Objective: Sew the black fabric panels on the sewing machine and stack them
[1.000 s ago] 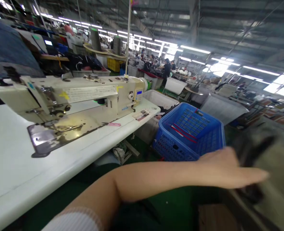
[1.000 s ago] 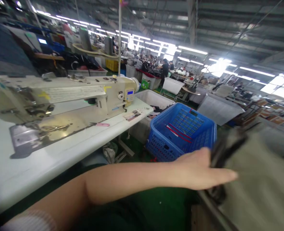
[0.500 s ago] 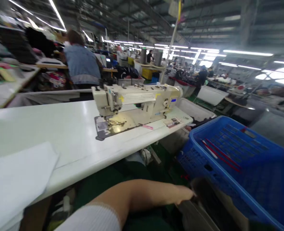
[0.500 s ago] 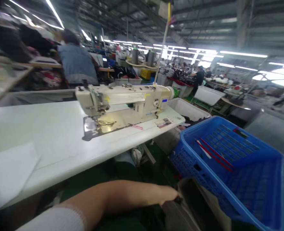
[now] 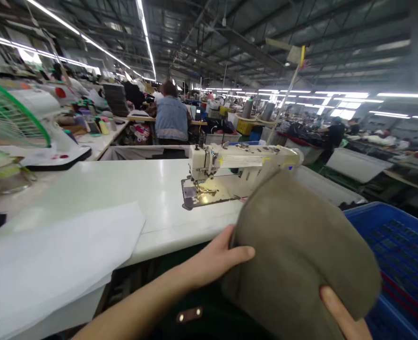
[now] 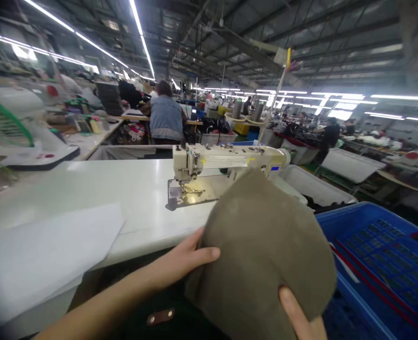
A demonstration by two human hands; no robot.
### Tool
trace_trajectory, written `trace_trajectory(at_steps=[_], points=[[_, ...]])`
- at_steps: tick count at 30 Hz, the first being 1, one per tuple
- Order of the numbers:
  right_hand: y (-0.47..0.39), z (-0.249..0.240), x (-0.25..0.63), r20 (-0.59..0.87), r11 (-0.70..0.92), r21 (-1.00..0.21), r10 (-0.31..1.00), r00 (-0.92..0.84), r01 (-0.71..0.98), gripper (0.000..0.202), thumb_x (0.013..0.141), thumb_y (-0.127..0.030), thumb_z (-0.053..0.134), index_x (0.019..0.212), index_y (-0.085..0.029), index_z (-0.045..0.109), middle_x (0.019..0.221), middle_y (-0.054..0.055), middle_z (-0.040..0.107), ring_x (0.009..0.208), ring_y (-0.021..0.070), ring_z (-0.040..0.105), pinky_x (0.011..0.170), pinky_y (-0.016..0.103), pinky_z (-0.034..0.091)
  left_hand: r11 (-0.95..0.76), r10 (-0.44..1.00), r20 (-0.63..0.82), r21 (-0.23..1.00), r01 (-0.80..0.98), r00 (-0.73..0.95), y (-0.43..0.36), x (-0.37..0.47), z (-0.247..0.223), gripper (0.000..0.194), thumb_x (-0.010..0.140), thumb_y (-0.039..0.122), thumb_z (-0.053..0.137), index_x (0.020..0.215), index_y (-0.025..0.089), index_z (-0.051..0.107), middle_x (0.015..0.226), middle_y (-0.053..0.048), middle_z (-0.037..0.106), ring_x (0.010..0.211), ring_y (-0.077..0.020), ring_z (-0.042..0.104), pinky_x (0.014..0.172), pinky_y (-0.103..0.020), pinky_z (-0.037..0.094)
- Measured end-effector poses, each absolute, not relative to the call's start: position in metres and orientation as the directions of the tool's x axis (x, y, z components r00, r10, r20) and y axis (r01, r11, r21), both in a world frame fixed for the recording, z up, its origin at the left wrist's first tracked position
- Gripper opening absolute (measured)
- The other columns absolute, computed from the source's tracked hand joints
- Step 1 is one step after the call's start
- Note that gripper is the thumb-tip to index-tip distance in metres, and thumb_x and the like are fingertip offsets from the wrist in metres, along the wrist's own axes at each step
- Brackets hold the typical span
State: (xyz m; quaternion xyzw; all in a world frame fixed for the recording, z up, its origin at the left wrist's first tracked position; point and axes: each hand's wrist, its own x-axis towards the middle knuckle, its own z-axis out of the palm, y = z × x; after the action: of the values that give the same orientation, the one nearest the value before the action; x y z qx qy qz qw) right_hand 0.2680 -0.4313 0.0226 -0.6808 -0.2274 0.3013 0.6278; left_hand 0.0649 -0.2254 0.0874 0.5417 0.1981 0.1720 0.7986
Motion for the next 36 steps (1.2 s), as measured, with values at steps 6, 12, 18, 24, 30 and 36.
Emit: trace_trajectory(at_steps=[6, 12, 18, 24, 30, 36], points=[[-0.323, 0.061, 0.195, -0.089, -0.056, -0.995, 0.869, 0.487, -0.082, 0.071, 0.066, -0.057, 0.083, 0.126, -0.024, 0.068, 0.124, 0.011, 0.071, 0.127, 0.0395, 0.056, 0.109, 0.051, 0.042, 0.601, 0.757, -0.391, 0.732, -0.321, 0.524, -0.208, -0.056, 0.085, 0.062, 0.075, 0.036, 0.083, 0.129, 0.014, 0.064, 0.097, -0.012, 0.079, 0.102, -0.0335, 0.073, 0.091, -0.039, 0.058], [-0.226, 0.079, 0.134, -0.167, -0.223, -0.929, 0.965, -0.202, -0.296, 0.068, 0.066, -0.049, 0.086, 0.124, -0.018, 0.068, 0.116, 0.012, 0.074, 0.115, 0.0349, 0.066, 0.108, 0.05, 0.042, 0.574, 0.79, -0.579, 0.581, -0.576, 0.203, -0.21, -0.119, 0.066, 0.04, 0.084, 0.026, 0.073, 0.117, 0.004, 0.067, 0.089, -0.017, 0.078, 0.082, -0.032, 0.077, 0.079, -0.039, 0.063], [-0.139, 0.074, 0.112, -0.232, -0.484, -0.744, 0.834, -0.501, -0.46, 0.06, 0.086, -0.069, 0.059, 0.114, -0.017, 0.071, 0.104, 0.011, 0.077, 0.108, 0.0292, 0.069, 0.1, 0.046, 0.049, 0.338, 0.835, -0.54, 0.652, -0.678, -0.103, -0.177, -0.146, 0.088, 0.025, 0.086, 0.02, 0.068, 0.108, 0.009, 0.069, 0.08, -0.013, 0.078, 0.066, -0.0283, 0.076, 0.058, -0.034, 0.063], [-0.067, 0.067, 0.095, -0.085, -0.462, -0.549, 0.86, -0.503, -0.697, 0.054, 0.094, -0.065, 0.052, 0.111, -0.016, 0.067, 0.107, 0.008, 0.074, 0.098, 0.0198, 0.07, 0.091, 0.036, 0.054, -0.064, 0.904, -0.283, 0.651, -0.756, -0.321, -0.072, -0.149, 0.131, 0.017, 0.092, 0.017, 0.059, 0.105, 0.011, 0.068, 0.085, -0.008, 0.078, 0.069, -0.0202, 0.075, 0.068, -0.032, 0.064], [-0.046, 0.009, 0.104, -0.323, -0.495, -0.582, 0.869, -0.375, -0.645, 0.035, 0.086, -0.046, 0.074, 0.099, -0.014, 0.069, 0.089, 0.006, 0.075, 0.075, 0.0144, 0.069, 0.076, 0.027, 0.057, -0.09, 0.798, -0.34, 0.749, -0.656, -0.498, 0.044, -0.129, 0.091, 0.013, 0.089, 0.016, 0.066, 0.102, 0.013, 0.065, 0.082, -0.003, 0.072, 0.066, -0.0124, 0.069, 0.072, -0.026, 0.061], [-0.055, -0.02, 0.115, -0.423, -0.509, -0.582, 0.856, -0.298, -0.634, 0.043, 0.062, -0.038, 0.094, 0.091, -0.014, 0.073, 0.08, 0.005, 0.074, 0.067, 0.0129, 0.065, 0.07, 0.025, 0.057, 0.063, 0.722, -0.427, 0.824, -0.564, -0.544, 0.095, -0.139, 0.041, 0.025, 0.09, 0.024, 0.068, 0.111, 0.015, 0.057, 0.09, -0.005, 0.069, 0.069, -0.0155, 0.068, 0.07, -0.035, 0.061]])
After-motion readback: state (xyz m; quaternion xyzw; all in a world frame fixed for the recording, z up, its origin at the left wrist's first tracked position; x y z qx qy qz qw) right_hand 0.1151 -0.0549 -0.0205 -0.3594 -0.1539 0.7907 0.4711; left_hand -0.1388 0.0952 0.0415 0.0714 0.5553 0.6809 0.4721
